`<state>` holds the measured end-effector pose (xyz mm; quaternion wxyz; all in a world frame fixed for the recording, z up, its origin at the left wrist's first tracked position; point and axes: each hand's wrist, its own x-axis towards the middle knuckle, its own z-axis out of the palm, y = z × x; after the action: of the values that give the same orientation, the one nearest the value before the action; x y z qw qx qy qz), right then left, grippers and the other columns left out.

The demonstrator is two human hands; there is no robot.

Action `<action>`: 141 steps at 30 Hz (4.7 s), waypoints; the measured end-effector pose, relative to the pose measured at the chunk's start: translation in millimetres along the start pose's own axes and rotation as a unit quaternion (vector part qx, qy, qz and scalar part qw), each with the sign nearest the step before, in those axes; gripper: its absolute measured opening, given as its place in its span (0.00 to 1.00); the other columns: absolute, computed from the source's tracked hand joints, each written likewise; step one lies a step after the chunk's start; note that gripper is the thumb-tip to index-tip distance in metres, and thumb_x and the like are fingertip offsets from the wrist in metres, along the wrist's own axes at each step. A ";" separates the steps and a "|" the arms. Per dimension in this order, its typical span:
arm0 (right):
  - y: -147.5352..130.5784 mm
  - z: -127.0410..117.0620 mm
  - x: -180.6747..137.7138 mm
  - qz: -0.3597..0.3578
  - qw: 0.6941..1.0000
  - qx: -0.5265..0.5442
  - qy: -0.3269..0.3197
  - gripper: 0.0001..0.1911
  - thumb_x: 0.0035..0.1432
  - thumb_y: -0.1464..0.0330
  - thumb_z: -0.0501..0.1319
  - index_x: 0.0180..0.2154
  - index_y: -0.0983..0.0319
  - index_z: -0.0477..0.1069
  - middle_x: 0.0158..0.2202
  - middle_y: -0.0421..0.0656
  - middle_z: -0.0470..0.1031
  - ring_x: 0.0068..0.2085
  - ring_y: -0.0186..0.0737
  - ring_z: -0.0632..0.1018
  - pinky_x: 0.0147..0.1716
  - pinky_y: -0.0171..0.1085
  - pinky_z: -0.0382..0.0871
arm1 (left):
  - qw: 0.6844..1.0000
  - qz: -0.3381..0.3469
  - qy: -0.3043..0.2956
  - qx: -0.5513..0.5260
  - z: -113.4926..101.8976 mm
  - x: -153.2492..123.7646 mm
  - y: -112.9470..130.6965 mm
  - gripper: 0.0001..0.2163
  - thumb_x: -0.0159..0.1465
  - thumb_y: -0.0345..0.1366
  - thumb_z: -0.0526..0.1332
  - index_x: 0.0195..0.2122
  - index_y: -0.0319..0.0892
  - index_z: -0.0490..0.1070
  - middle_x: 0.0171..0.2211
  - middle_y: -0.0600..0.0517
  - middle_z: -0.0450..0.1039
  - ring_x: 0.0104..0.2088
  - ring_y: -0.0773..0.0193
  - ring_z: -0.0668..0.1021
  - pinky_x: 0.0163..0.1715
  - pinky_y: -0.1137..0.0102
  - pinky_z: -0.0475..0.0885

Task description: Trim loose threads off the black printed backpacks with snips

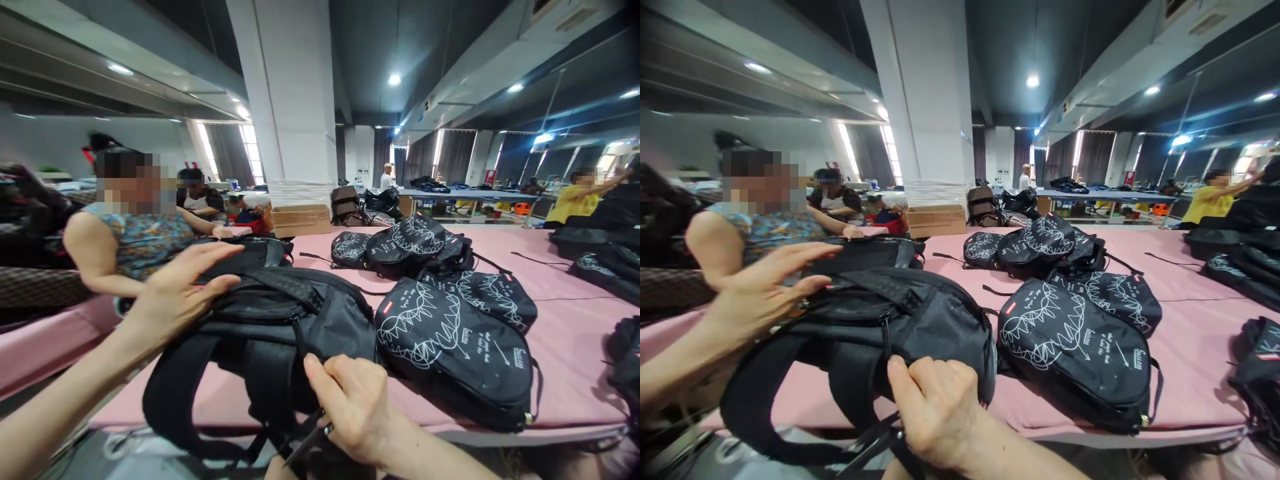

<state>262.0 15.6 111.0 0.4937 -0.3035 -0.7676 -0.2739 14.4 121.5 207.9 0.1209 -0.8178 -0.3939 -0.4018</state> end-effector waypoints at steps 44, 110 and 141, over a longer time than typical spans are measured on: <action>51.5 10.0 82.9 0.212 0.850 0.460 -0.141 0.12 0.58 0.69 0.54 0.36 0.63 0.76 0.36 0.43 0.78 0.38 0.36 0.77 0.40 0.34 0.69 | 0.953 0.062 -0.281 0.092 9.0 -25.7 82.0 0.17 0.62 0.42 0.52 0.48 0.41 0.69 0.41 0.44 0.76 0.39 0.50 0.78 0.39 0.60 0.71; 159.8 -21.5 61.1 0.425 0.829 0.270 -0.244 0.21 0.43 0.51 0.63 0.25 0.64 0.73 0.20 0.40 0.68 0.24 0.33 0.68 0.25 0.33 0.60 | 0.912 0.019 -0.198 -0.358 17.2 -19.0 44.4 0.12 0.60 0.32 0.50 0.34 0.42 0.74 0.55 0.49 0.66 0.54 0.60 0.69 0.55 0.64 0.62; 160.6 -42.7 72.8 0.346 0.803 0.377 -0.305 0.10 0.39 0.64 0.66 0.21 0.65 0.73 0.21 0.39 0.71 0.26 0.34 0.69 0.28 0.33 0.61 | 0.938 -0.052 -0.109 -0.325 42.5 -53.2 93.4 0.10 0.56 0.37 0.60 0.39 0.45 0.65 0.39 0.52 0.67 0.39 0.61 0.71 0.39 0.68 0.69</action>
<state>381.6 106.1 213.2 0.3719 -0.4066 -0.7652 0.3329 88.0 52.5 151.5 -0.2165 -0.8298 -0.2943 -0.4219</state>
